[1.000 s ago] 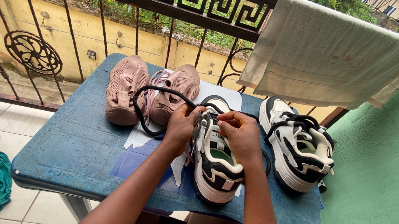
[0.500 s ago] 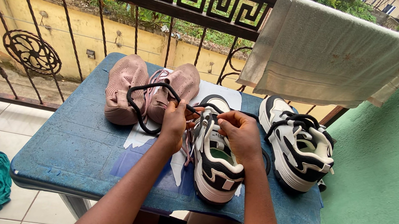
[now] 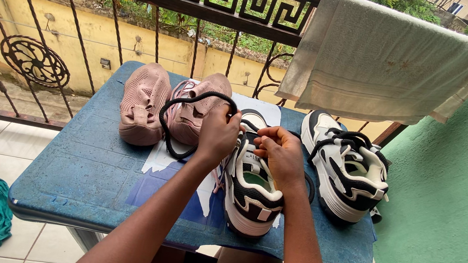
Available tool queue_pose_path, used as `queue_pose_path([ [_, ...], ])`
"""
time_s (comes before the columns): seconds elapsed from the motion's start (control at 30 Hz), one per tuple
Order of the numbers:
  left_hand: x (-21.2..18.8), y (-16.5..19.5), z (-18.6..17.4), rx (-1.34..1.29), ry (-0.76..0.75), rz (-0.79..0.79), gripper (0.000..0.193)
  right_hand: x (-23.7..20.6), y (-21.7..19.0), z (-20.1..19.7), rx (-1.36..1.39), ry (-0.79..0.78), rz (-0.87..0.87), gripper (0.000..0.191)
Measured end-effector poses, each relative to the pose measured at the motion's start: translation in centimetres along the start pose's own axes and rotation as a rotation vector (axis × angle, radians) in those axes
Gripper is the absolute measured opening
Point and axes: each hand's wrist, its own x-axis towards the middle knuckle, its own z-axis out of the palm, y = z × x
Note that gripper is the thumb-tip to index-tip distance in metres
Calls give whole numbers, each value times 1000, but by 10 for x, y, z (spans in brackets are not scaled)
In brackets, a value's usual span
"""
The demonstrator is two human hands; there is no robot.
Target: The person sits at a small table on a balcony and threads a black shoelace through the eyelets of a black-and-white sneaker, pulling the lace through the eyelets one by one. A pair of pink slip-on shoes and another sneaker sit on the table beside the shoe being laced.
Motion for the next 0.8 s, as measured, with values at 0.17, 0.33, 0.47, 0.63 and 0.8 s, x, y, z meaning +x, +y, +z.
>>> queue_pose_path([
  [0.17, 4, 43, 2, 377, -1, 158, 44, 2, 6, -3, 35, -19, -16, 18],
  [0.33, 6, 72, 13, 307, -187, -1, 75, 5, 12, -7, 161, 44, -54, 24],
  [0.47, -9, 68, 21, -159, -139, -78, 65, 4, 14, -5, 185, 200, -149, 35],
  [0.63, -25, 54, 23, -18, -71, 165, 29, -4, 10, -4, -88, 315, -162, 26],
  [0.8, -43, 50, 17, 427, -17, 435, 26, -4, 20, -10, -197, 406, -87, 31],
])
